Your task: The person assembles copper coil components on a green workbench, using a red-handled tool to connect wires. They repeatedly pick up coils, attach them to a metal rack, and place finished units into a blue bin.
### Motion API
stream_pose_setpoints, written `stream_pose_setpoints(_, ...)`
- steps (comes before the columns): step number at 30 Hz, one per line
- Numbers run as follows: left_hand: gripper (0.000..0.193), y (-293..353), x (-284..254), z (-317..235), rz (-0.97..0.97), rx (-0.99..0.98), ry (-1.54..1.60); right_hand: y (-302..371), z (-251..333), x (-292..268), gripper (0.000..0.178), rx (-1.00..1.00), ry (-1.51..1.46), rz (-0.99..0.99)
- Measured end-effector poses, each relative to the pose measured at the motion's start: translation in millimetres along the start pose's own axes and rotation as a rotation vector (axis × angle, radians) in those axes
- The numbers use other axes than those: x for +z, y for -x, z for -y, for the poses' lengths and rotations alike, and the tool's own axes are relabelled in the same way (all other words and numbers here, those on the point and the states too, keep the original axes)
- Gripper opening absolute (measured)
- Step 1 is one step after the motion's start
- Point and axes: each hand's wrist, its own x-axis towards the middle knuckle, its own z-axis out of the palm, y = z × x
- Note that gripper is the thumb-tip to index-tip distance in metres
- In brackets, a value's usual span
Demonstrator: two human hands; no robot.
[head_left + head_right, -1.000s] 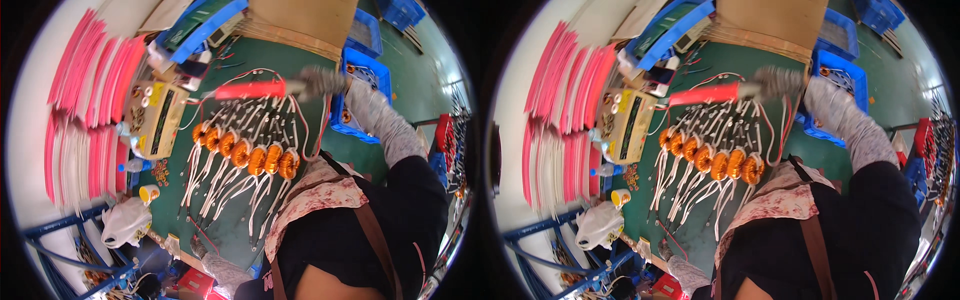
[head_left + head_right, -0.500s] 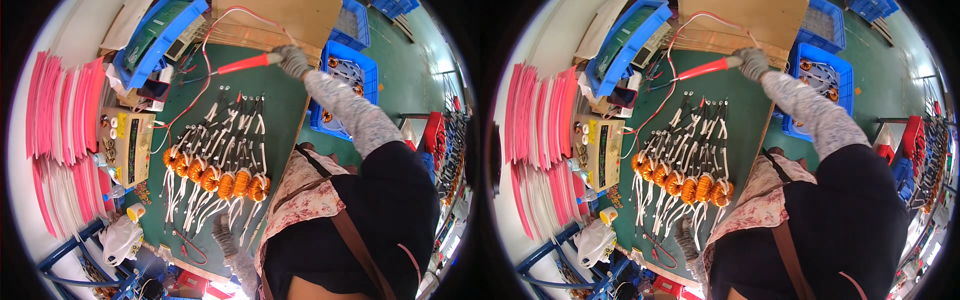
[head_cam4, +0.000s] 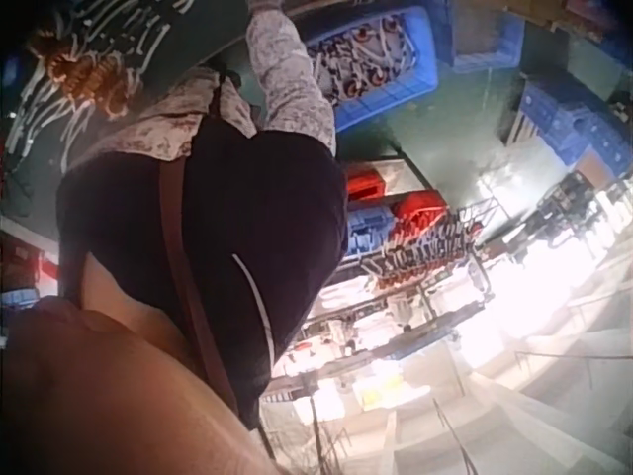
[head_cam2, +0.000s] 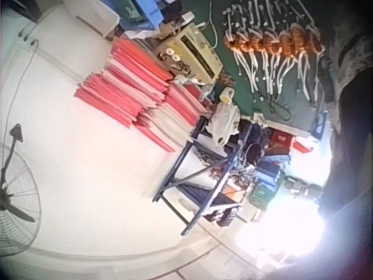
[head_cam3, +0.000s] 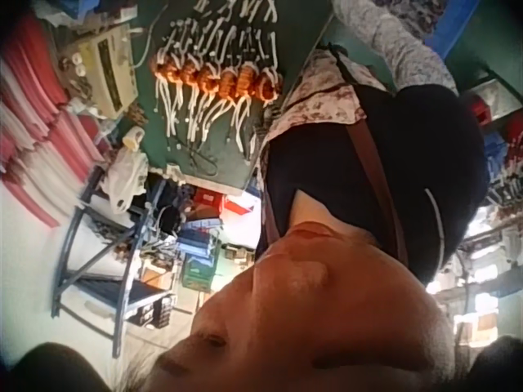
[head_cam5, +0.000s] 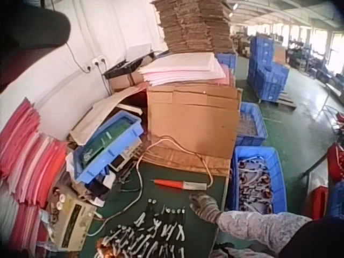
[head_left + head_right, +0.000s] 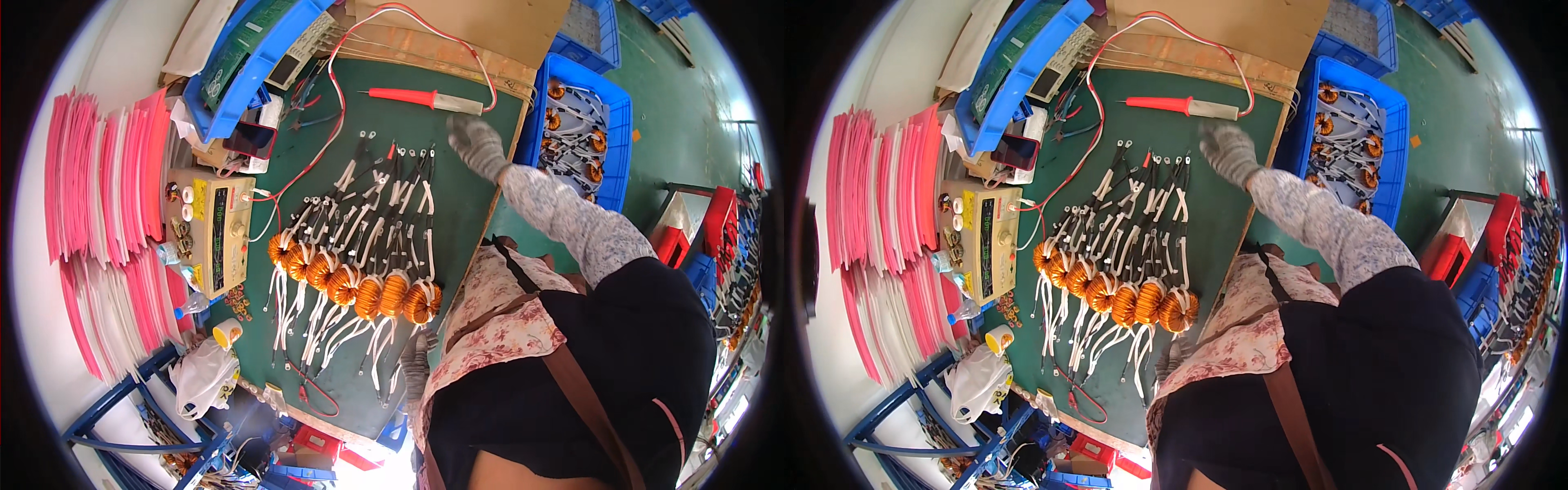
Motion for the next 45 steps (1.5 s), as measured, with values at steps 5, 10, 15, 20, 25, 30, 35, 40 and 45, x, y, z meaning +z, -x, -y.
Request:
stream_pose_setpoints(5, 0.035, -21, -11, 13, 0.035, 0.017, 0.187, 99, 66, -13, 0.039, 0.867, -0.677, 0.972)
stream_pose_setpoints(10, 0.037, -37, -21, 29, 0.125, -0.007, 0.346, 154, 90, 25, 0.041, 0.976, -1.245, 0.962)
stream_pose_setpoints(15, 0.039, -50, -44, 44, 0.223, -0.020, 0.498, 153, 115, 3, 0.029, 1.083, -1.336, 0.932)
stream_pose_setpoints(20, 0.035, -54, -29, 42, 0.232, 0.206, 0.464, 175, 94, -7, 0.021, 0.975, -1.110, 0.850)
stream_pose_setpoints(25, 0.038, -39, -31, 58, 0.192, 0.322, 0.314, 207, 61, -28, 0.020, 0.876, -0.999, 0.831)
stream_pose_setpoints(30, 0.041, 0, -18, 55, 0.409, 0.341, 0.271, 237, 103, -99, 0.049, 0.495, -1.272, 0.905)
stream_pose_setpoints(35, 0.049, 42, 28, 24, 0.461, 0.395, 0.058, 224, 118, -143, 0.030, 0.170, -1.517, 1.043)
stream_pose_setpoints(40, 0.059, 38, 65, -3, 0.334, 0.633, 0.035, 213, 131, -167, 0.027, 0.494, -1.259, 0.412)
stream_pose_setpoints(45, 0.045, 15, 157, -30, 0.255, 0.864, -0.636, 204, 91, -136, 0.028, 0.483, -1.238, 0.084)
